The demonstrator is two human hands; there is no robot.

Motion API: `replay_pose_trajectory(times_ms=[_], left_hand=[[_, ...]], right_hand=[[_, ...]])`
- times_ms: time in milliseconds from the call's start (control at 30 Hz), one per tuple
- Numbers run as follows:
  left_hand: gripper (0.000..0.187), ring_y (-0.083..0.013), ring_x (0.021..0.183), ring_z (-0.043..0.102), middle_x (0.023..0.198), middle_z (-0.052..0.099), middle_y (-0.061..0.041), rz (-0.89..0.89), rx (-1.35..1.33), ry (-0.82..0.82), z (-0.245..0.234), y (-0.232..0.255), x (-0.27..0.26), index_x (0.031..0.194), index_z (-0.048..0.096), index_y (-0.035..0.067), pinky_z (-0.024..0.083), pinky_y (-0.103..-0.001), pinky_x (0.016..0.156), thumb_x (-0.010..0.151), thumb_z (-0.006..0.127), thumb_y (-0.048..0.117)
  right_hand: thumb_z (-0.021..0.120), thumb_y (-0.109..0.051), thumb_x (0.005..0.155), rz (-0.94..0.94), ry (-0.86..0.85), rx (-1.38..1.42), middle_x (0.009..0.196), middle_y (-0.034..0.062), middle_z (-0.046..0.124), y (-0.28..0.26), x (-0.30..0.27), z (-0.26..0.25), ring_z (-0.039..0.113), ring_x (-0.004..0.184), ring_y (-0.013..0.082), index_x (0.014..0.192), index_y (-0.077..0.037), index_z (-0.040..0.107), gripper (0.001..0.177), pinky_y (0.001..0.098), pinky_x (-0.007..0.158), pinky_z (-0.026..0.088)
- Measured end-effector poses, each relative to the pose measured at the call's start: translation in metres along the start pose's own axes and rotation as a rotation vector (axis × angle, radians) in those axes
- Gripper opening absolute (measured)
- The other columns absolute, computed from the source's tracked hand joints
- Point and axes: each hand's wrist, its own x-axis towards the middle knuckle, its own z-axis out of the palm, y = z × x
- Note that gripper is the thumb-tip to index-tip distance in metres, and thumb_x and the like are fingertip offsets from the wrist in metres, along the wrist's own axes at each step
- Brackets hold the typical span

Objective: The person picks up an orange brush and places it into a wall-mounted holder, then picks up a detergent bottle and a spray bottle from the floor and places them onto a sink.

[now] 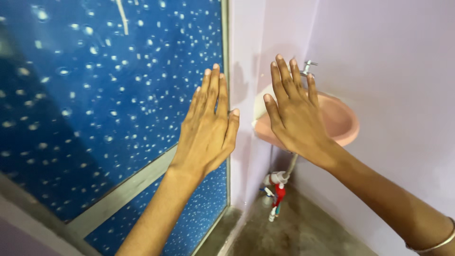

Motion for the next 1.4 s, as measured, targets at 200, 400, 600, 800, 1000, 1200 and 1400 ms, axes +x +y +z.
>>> replay_pose_trajectory(times_ms=[200, 400, 600, 800, 1000, 1200, 1400], left_hand=[[0.068, -0.0403, 0.155, 0.021, 0.165, 0.021, -0.029, 0.059, -0.047, -0.046, 0.043, 0.023, 0.001, 0.154, 0.029, -0.014, 0.024, -0.052, 0.123, 0.101, 0.048, 0.025], [0.068, -0.0401, 0.156, 0.021, 0.165, 0.022, -0.029, 0.097, -0.116, -0.027, 0.081, 0.049, 0.001, 0.154, 0.027, -0.013, 0.024, -0.051, 0.126, 0.102, 0.049, 0.023], [0.071, -0.0393, 0.155, 0.022, 0.166, 0.022, -0.029, 0.083, -0.157, -0.086, 0.115, 0.077, 0.002, 0.155, 0.026, -0.013, 0.023, -0.050, 0.125, 0.098, 0.050, 0.021], [0.069, -0.0398, 0.156, 0.021, 0.166, 0.023, -0.028, 0.082, -0.192, -0.110, 0.143, 0.104, 0.001, 0.153, 0.028, -0.012, 0.022, -0.050, 0.124, 0.099, 0.050, 0.024], [0.068, -0.0397, 0.155, 0.022, 0.165, 0.024, -0.029, 0.067, -0.198, -0.132, 0.170, 0.129, 0.001, 0.155, 0.028, -0.013, 0.022, -0.050, 0.125, 0.101, 0.047, 0.024], [0.067, -0.0402, 0.156, 0.022, 0.164, 0.025, -0.030, 0.053, -0.187, -0.142, 0.193, 0.153, 0.000, 0.154, 0.028, -0.013, 0.023, -0.050, 0.125, 0.103, 0.046, 0.026], [0.068, -0.0401, 0.155, 0.021, 0.164, 0.023, -0.030, 0.025, -0.190, -0.172, 0.213, 0.173, -0.006, 0.154, 0.028, -0.014, 0.023, -0.050, 0.124, 0.103, 0.045, 0.029]], right_hand=[[0.032, -0.031, 0.110, 0.062, -0.032, -0.049, 0.172, 0.0169, 0.014, 0.037, -0.031, -0.001, 0.010, 0.158, 0.0383, 0.162, 0.001, 0.018, 0.063, 0.0600, 0.124, 0.008], [0.032, -0.031, 0.109, 0.130, -0.066, -0.097, 0.172, 0.0160, 0.014, 0.074, -0.060, -0.007, 0.010, 0.158, 0.0378, 0.163, 0.000, 0.017, 0.064, 0.0598, 0.124, 0.008], [0.032, -0.034, 0.108, 0.203, -0.114, -0.106, 0.171, 0.0157, 0.013, 0.108, -0.092, -0.017, 0.010, 0.157, 0.0383, 0.162, -0.001, 0.016, 0.065, 0.0596, 0.123, 0.007], [0.033, -0.031, 0.109, 0.215, -0.107, -0.095, 0.171, 0.0178, 0.016, 0.138, -0.122, -0.024, 0.013, 0.157, 0.0397, 0.162, 0.000, 0.018, 0.064, 0.0610, 0.123, 0.008], [0.034, -0.030, 0.108, 0.232, -0.118, -0.103, 0.170, 0.0189, 0.018, 0.165, -0.148, -0.027, 0.015, 0.156, 0.0395, 0.161, 0.001, 0.021, 0.063, 0.0612, 0.122, 0.010], [0.037, -0.031, 0.108, 0.254, -0.149, -0.097, 0.169, 0.0188, 0.019, 0.190, -0.170, -0.025, 0.015, 0.156, 0.0386, 0.161, 0.001, 0.023, 0.063, 0.0604, 0.122, 0.011], [0.040, -0.029, 0.107, 0.229, -0.133, -0.102, 0.169, 0.0196, 0.022, 0.209, -0.201, -0.022, 0.018, 0.156, 0.0389, 0.161, 0.001, 0.023, 0.064, 0.0604, 0.122, 0.013]])
